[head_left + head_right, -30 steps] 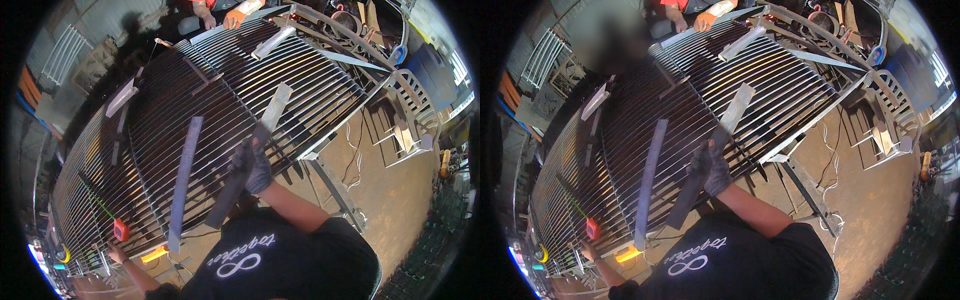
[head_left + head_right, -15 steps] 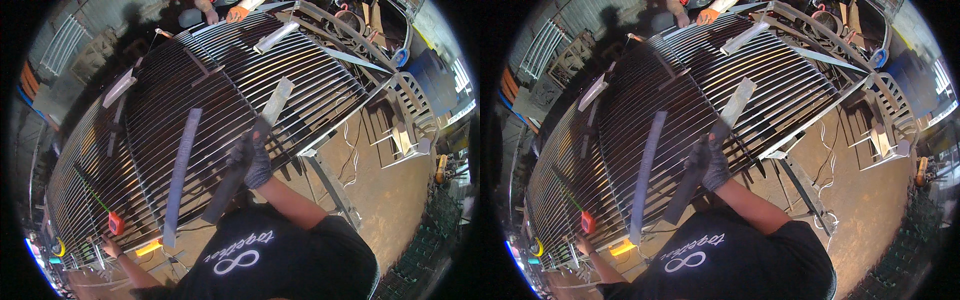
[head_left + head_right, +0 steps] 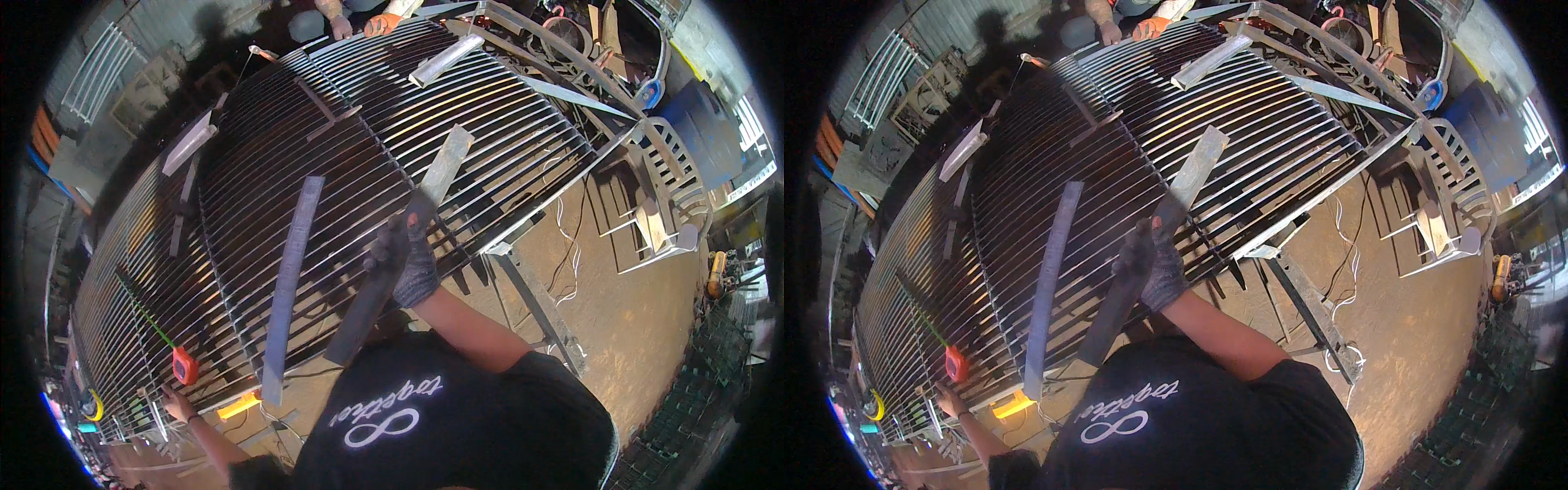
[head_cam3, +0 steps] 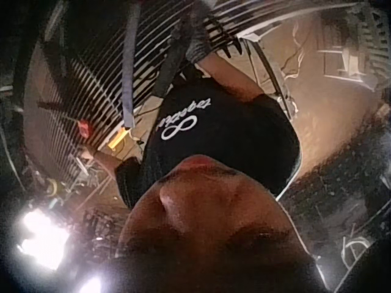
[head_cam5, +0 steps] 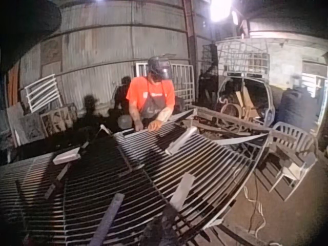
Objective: The person measures and positions metal bars on a metal grate, then uses an angle grinder to cut the bars, producing sparks. The person places the cut pieces back onto the grate.
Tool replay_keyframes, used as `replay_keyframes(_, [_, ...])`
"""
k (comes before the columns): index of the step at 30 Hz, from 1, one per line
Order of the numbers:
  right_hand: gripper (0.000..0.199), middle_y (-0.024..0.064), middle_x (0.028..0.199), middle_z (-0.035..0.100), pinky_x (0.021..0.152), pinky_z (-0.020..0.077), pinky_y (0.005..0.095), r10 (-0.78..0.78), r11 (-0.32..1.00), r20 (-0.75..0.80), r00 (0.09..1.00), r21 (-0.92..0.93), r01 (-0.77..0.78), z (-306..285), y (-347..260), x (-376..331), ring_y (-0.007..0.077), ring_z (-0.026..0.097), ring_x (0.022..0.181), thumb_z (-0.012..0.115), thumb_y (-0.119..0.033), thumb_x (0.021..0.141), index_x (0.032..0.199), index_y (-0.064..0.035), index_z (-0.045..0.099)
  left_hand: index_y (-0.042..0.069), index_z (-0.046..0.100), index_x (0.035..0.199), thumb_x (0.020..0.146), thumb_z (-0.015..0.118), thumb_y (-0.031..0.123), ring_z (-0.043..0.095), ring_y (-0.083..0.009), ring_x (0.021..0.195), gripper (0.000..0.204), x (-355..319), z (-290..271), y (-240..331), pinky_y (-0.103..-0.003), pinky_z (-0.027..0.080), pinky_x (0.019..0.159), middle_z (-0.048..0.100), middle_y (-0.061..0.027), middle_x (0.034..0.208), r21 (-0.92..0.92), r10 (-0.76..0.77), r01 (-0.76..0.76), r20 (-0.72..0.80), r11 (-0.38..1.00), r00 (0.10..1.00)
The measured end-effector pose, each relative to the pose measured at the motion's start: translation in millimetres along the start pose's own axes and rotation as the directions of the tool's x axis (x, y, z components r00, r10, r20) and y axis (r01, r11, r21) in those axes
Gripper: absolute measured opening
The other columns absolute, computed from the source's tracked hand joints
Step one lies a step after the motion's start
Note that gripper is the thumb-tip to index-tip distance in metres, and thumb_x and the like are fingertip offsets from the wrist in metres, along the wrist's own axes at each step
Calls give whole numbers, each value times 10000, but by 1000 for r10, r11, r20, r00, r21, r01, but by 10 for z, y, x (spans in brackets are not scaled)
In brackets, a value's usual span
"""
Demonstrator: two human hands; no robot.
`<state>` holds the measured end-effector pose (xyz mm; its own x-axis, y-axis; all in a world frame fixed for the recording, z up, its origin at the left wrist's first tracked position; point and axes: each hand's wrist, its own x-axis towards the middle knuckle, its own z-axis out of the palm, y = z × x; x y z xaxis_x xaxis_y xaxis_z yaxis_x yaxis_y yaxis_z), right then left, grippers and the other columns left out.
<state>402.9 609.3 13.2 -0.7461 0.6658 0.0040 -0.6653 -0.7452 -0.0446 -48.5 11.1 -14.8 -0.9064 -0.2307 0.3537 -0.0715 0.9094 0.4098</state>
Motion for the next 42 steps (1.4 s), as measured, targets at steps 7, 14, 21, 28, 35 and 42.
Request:
replay_keyframes(7, [468,62,983,703,807,569,561,43,991,151,988,120,-62,-84,-7,28,295,689,784,374,-529,1130,1262,-178,654,-75,747,1104,1029,451,686,674,-537,1027,820,-10,-8,53,-601,518,910,715,-346,1117,7,19,-18,-80,1000,997])
replay_keyframes(14, [498,74,1011,706,832,561,569,74,986,236,969,128,-106,-144,-15,56,306,698,845,346,-537,1134,1276,-172,653,-91,723,1134,1037,459,661,659,-546,1055,803,-136,-25,84,-608,509,916,695,-366,1133,-18,59,-60,-61,998,996])
replay_keyframes(21, [396,31,876,618,713,547,493,15,1000,-7,1000,-17,-15,24,-14,9,245,622,746,569,-553,1054,1146,-173,631,-63,726,1177,1043,445,664,651,-545,1079,791,20,-28,22,-597,505,938,688,-369,1155,46,55,-54,-29,997,998])
replay_keyframes(28, [395,23,840,567,690,533,471,-24,996,-99,995,-91,15,98,-20,-14,226,577,712,619,-556,1032,1118,-170,610,-76,721,1180,1046,443,656,662,-539,1057,794,-84,-73,161,-602,517,913,696,-364,1147,30,15,-15,-4,999,1000])
replay_keyframes(35, [409,20,854,565,684,534,473,4,999,-51,999,-34,-6,47,-23,5,221,571,722,635,-567,1018,1117,-171,614,-88,717,1171,1046,458,645,658,-540,1054,788,-37,-22,91,-605,512,898,695,-364,1133,18,36,-35,-24,999,999])
replay_keyframes(42, [418,11,819,584,684,553,481,-2,999,-61,998,-35,0,70,-13,5,230,612,721,639,-569,1013,1109,-163,621,-89,708,1158,1026,428,707,657,-543,1063,855,-19,-20,68,-607,503,921,695,-360,1149,41,11,-9,-55,999,998])
